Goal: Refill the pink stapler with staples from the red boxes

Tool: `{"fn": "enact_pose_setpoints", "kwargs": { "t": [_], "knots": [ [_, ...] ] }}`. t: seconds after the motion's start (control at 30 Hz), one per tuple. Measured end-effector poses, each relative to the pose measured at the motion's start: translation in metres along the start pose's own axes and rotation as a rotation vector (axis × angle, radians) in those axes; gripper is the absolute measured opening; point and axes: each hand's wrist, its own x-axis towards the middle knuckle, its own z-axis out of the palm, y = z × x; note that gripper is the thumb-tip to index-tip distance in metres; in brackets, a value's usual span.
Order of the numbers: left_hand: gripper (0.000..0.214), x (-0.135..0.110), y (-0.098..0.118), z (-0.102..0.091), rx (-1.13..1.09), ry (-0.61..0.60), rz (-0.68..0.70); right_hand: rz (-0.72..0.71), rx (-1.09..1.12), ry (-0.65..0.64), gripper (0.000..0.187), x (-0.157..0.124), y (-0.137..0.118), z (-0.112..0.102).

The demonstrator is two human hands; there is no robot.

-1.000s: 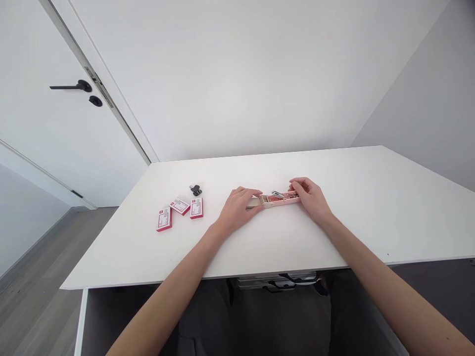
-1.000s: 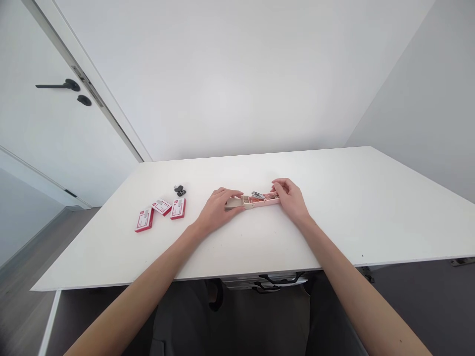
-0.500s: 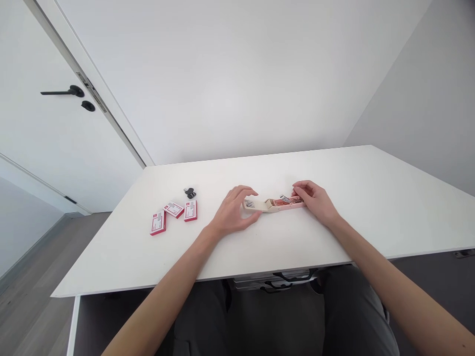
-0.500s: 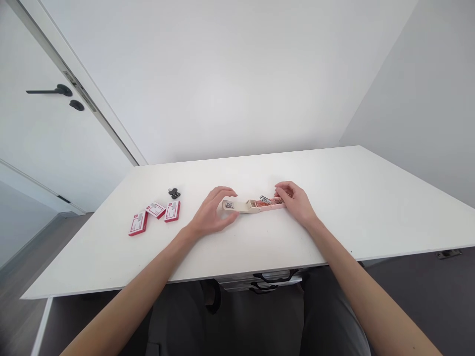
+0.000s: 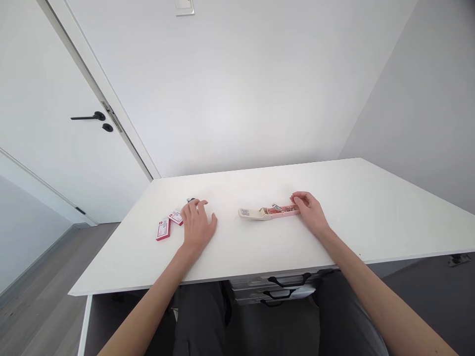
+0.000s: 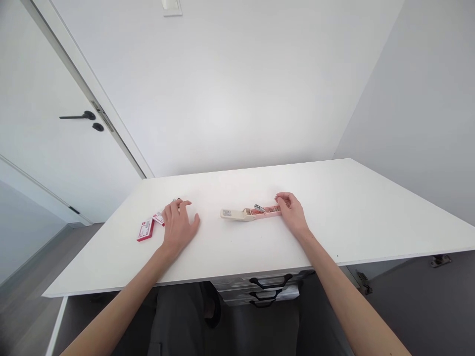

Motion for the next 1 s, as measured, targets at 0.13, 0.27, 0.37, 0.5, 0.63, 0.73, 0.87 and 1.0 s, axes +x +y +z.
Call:
{"fn": "enact_pose_setpoints", "kwargs": {
  "t": [0.13,0.27,0.37,0.5,0.63,0.73,0.87,1.0],
  "knots": [
    [0.036,-0.018,-0.024,-0.022,0.131,-0.048,-0.033,-0.013,-0.081,0.017,0.040,-0.017,0.001,-0.002],
    [0.038,-0.032,-0.031,-0.042,0.088,-0.143,-0.003,-0.032,-0.183,0.065,0.056,-0.046,0.000,-0.007],
    [0.037,-0.038,-0.027,-0.053,0.003,-0.215,0.097,-0.059,-0.258,0.114,0.060,-0.066,0.000,-0.010],
    [0.036,-0.042,-0.023,-0.059,-0.161,-0.304,0.177,-0.115,-0.306,0.139,0.057,-0.077,-0.002,-0.009],
    [0.044,-0.042,-0.025,-0.062,-0.250,-0.338,0.065,-0.123,-0.304,0.185,0.052,-0.077,-0.005,-0.007],
    [0.049,-0.040,-0.023,-0.069,-0.379,-0.424,-0.024,-0.112,-0.270,0.207,0.047,-0.076,-0.005,-0.006],
    [0.053,-0.038,-0.011,-0.079,-0.629,-0.523,-0.111,-0.132,-0.286,0.214,0.043,-0.078,-0.006,-0.006],
    [0.056,-0.037,0.010,-0.075,-0.833,-0.561,-0.131,-0.171,-0.296,0.218,0.037,-0.081,-0.012,-0.007]
  ]
}}
